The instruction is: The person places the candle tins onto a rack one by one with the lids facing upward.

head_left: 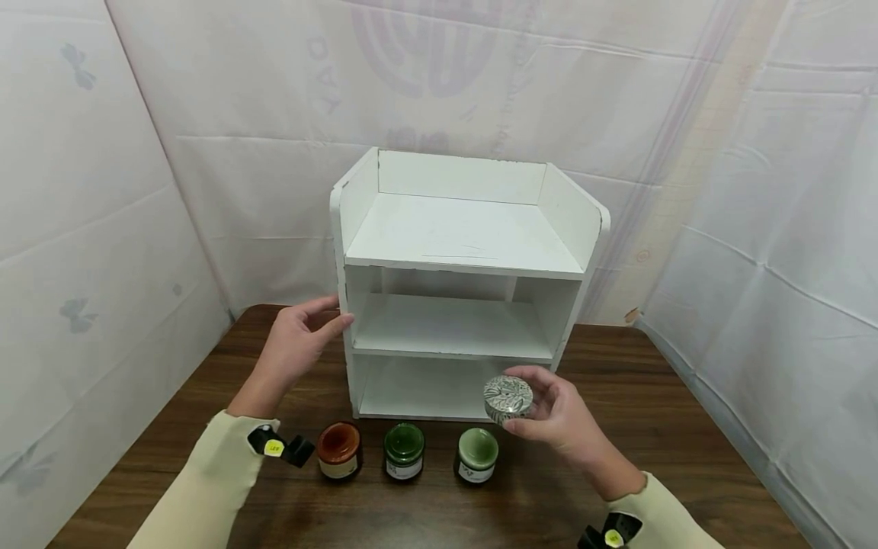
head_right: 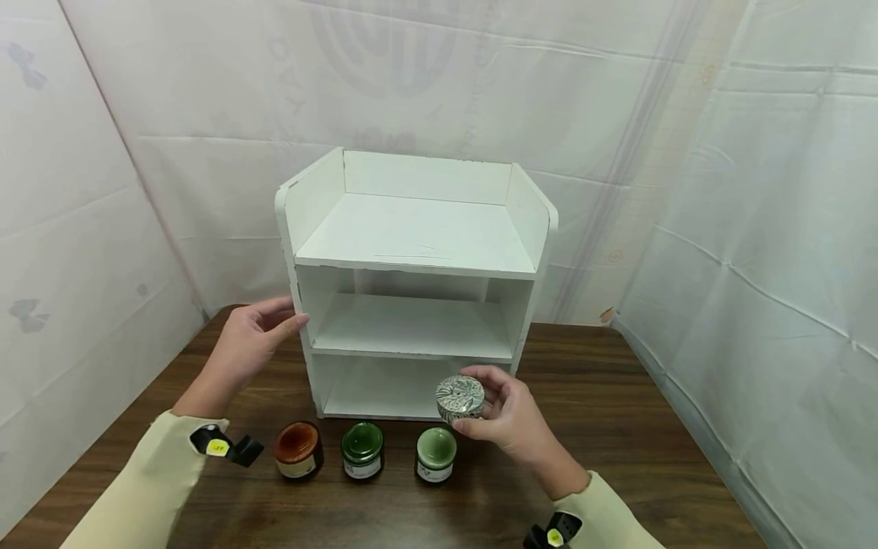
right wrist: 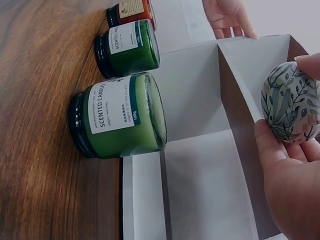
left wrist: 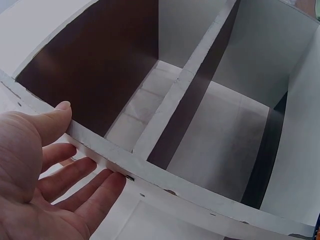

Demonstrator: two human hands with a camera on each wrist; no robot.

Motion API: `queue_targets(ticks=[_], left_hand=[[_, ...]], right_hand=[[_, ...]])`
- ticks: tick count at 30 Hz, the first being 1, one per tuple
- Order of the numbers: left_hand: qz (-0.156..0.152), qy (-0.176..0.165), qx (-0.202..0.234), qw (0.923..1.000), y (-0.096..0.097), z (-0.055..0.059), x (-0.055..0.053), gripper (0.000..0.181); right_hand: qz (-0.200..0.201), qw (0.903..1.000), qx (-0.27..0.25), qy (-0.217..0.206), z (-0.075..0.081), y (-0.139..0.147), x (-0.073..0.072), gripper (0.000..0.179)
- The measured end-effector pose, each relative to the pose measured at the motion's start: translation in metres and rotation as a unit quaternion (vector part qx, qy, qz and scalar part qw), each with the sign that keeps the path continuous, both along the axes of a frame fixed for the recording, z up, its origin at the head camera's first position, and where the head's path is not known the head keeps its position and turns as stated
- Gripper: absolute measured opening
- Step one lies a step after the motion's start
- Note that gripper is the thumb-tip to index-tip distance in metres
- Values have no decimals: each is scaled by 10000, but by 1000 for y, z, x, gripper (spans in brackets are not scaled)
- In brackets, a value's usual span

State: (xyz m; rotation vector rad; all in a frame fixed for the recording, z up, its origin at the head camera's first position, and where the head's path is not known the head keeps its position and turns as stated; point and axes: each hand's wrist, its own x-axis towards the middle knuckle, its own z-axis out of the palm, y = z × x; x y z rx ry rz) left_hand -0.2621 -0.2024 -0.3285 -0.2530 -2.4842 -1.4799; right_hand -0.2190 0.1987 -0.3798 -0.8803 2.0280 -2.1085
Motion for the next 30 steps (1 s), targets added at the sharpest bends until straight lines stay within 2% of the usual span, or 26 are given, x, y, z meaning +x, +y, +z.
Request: queue_targets(ticks=[13,21,30], left_hand=[[-21,46,28,10000,0,-2,-3,64],[32,23,9,10000,0,-2,-1,63],[50,12,-17,10000,0,-1,-1,65]], right_hand=[[-179,9994,284,33,12,-4,1,68],[-94,9998,191,-20,17,-5,0,63],[-45,9999,165,-25,23,-6,-2,66]])
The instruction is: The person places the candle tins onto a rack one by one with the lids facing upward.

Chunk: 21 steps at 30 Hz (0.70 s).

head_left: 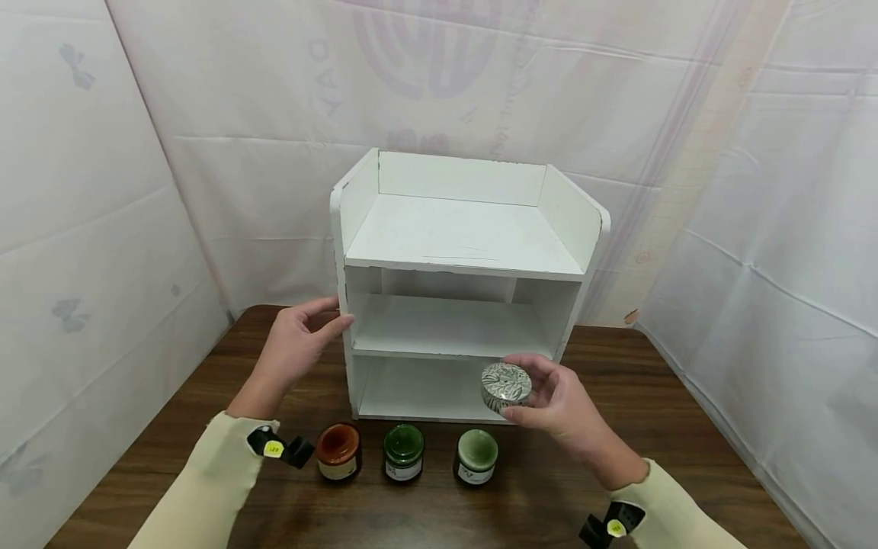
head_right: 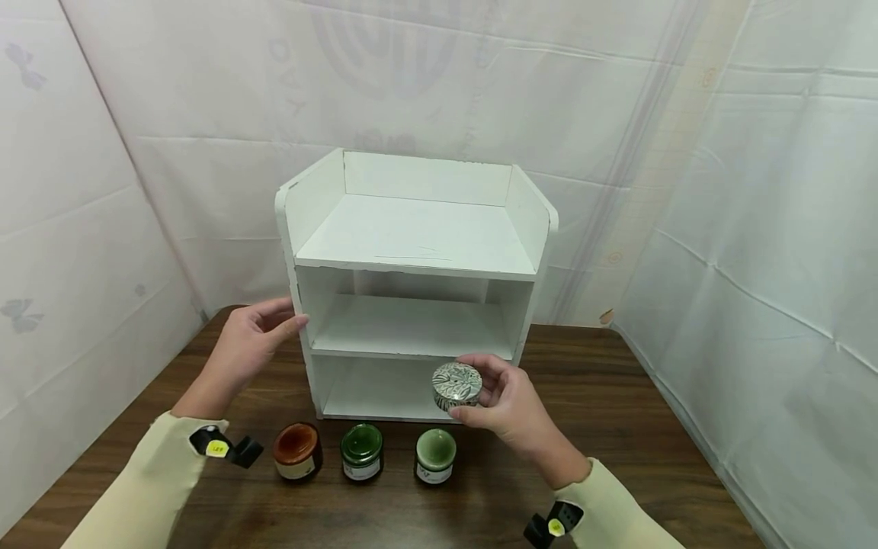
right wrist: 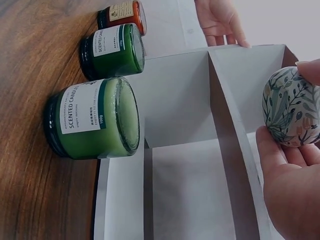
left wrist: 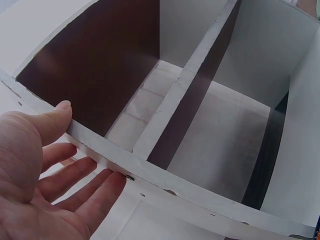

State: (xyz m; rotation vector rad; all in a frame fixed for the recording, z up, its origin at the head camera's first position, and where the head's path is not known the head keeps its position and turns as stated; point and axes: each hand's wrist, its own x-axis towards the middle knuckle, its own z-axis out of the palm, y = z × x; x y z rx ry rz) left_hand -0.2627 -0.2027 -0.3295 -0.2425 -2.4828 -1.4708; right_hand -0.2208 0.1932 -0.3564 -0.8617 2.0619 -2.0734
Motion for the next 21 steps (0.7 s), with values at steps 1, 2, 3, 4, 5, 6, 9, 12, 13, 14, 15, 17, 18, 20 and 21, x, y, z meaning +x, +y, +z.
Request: queue_targets(ticks=[1,2,3,4,5,6,9,12,13,14,15,17,18,20,21], left_hand=[[4,3,-4,10000,0,0,0,65],[2,7,-1,10000,0,0,0,64],[-3,10,7,10000,1,0,0,64],[-3,12,11,10000,1,0,0,64],[-7,12,18,10000,1,0,1,64],[-15,7,35,10000,1,1,1,64],[-26,-10,65,10000,1,1,1,64],[-55,-14,120,9999,0,0,0,64],[-64,-9,130,9999,0,0,0,64],[-75,-8,145,9999,0,-1,-1,64],[-85,-3,154,9998,0,-1,-1,65],[-94,-1,157,9998,0,-2,-1,65],[-89,-8,142,9999,0,-2,-1,65],[-80,-33,111,9999,0,-1,-1,66],[-81,-45,103,9999,0,-1,-1,66]], right_hand=[[-5,10000,13,-5,1,0,0,66],[-5,10000,30,-1,1,0,0,66],[-4,10000,53,1,2,-1,0,66],[-4,10000,77,3,2,-1,-1,66],[7,9999,105,10,3,-2,-1,66],[-1,9999,146,17,4,-3,-1,66],[0,9996,265,61,5,-5,-1,66],[-9,9994,325,83,7,-8,-1,65],[-12,9994,335,82,8,-9,-1,66],[-13,9994,330,68,9,-10,-1,66],[-17,9995,323,50,10,-10,-1,66],[-32,9994,341,26,12,-11,-1,67],[-41,9994,357,17,13,-12,0,68],[-53,9992,396,-17,16,-13,0,69],[-73,9990,434,-34,17,-13,1,69]])
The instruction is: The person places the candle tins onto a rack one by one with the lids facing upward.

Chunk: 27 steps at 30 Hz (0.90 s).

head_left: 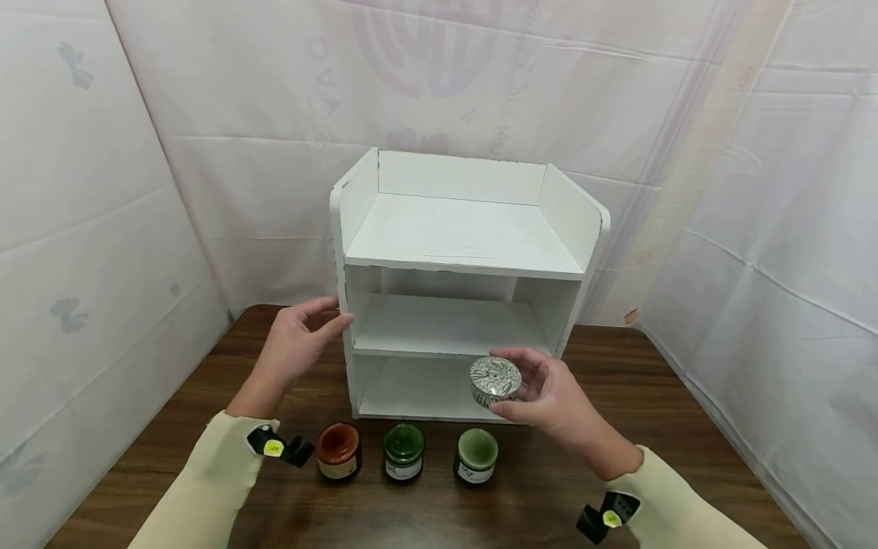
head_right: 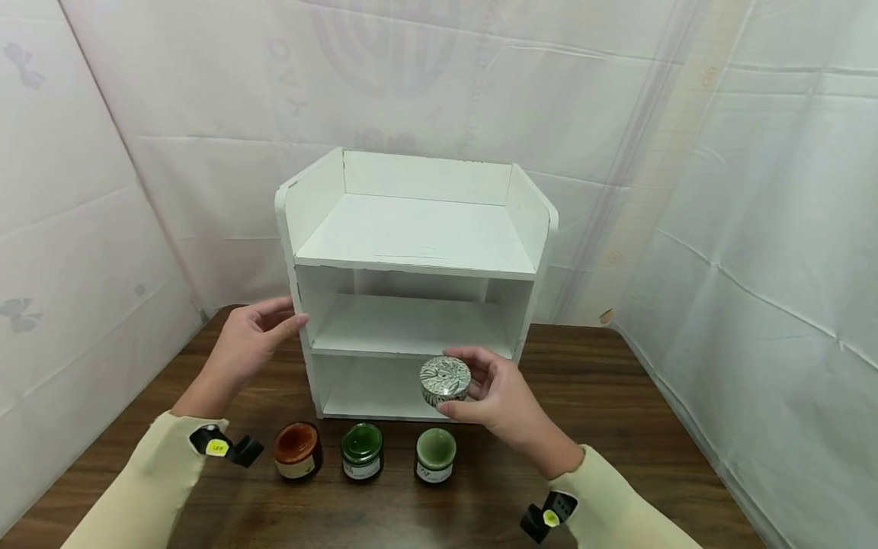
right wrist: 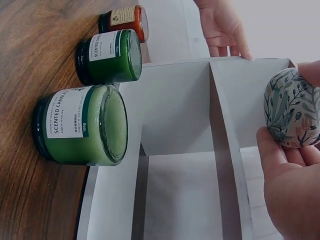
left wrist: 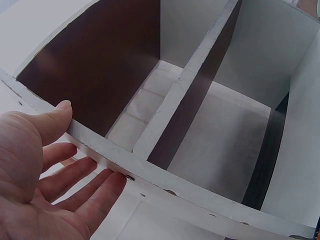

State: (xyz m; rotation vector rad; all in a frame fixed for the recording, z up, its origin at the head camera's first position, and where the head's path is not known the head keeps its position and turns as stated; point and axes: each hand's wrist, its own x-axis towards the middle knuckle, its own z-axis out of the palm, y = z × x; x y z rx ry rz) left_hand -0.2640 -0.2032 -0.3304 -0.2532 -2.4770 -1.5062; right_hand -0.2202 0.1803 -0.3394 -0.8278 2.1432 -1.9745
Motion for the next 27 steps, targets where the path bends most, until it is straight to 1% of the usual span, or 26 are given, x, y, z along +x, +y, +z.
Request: queue_targets(ticks=[5,12,20,27], left_hand=[[-16,-20,40,10000,0,1,1,66],[-7,14,21,10000,0,1,1,64],[-33,30,34,10000,0,2,1,62],[-3,61,-7,10000,0,1,0,62]], right_hand=[[27,10000,86,37,5,0,1,70],[161,9997,72,178,12,-2,0,71],[196,9997,145,4,24,-7,1,72],[192,9995,229,40,35,-10,1,70]])
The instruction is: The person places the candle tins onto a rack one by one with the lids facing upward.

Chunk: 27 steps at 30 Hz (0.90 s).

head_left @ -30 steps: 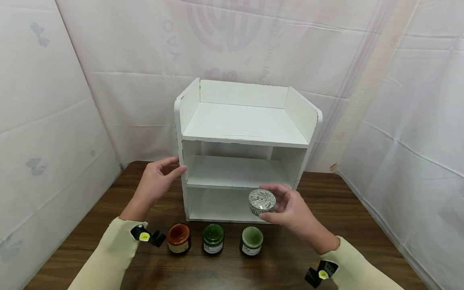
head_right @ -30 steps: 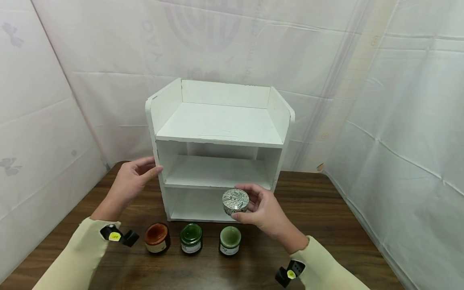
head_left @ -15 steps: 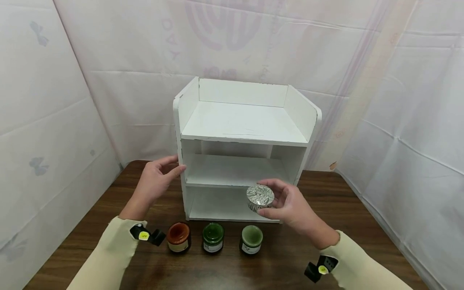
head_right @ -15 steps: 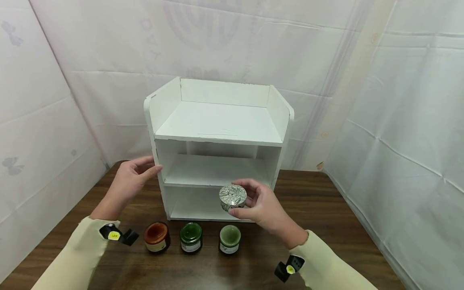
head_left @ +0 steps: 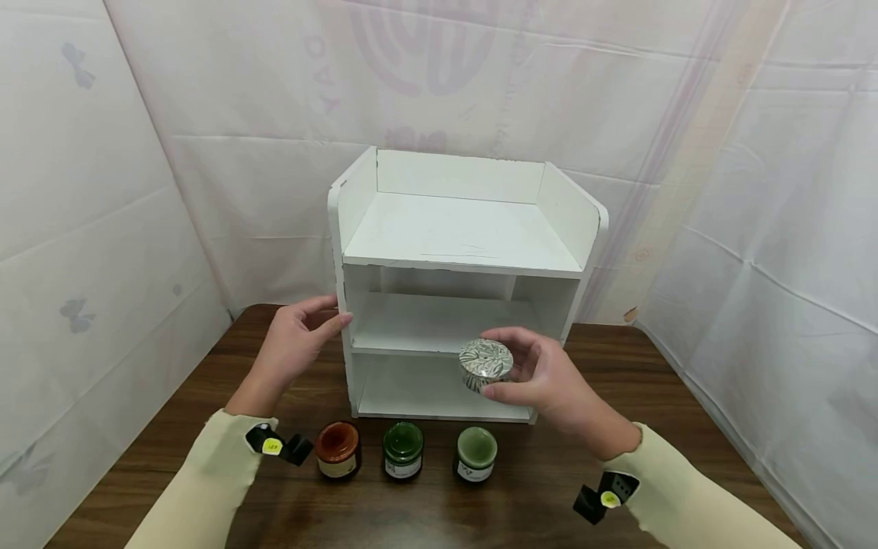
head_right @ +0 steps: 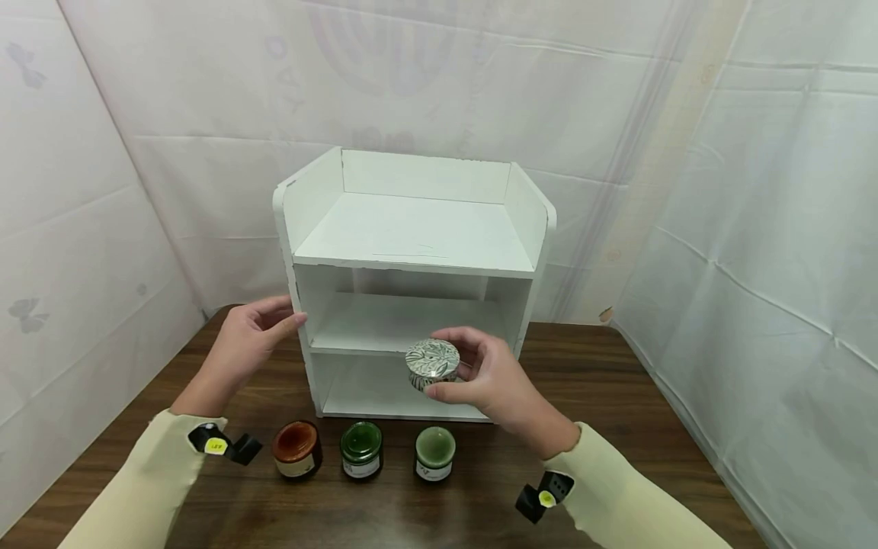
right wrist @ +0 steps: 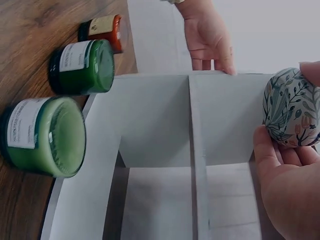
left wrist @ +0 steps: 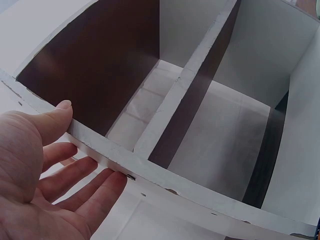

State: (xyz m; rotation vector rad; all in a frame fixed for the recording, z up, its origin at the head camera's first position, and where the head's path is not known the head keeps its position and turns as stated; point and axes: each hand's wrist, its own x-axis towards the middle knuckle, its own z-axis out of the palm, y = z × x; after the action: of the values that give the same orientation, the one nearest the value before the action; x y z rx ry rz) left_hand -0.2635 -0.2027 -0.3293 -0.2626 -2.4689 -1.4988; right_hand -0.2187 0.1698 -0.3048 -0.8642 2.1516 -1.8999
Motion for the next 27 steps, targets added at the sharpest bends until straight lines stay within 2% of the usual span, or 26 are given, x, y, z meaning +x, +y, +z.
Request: queue_targets(ticks=[27], left_hand=[[17,-9,-69,10000,-4,2,2,59]], right_hand=[[-103,9999,117,-54,36,-22,-2,66]])
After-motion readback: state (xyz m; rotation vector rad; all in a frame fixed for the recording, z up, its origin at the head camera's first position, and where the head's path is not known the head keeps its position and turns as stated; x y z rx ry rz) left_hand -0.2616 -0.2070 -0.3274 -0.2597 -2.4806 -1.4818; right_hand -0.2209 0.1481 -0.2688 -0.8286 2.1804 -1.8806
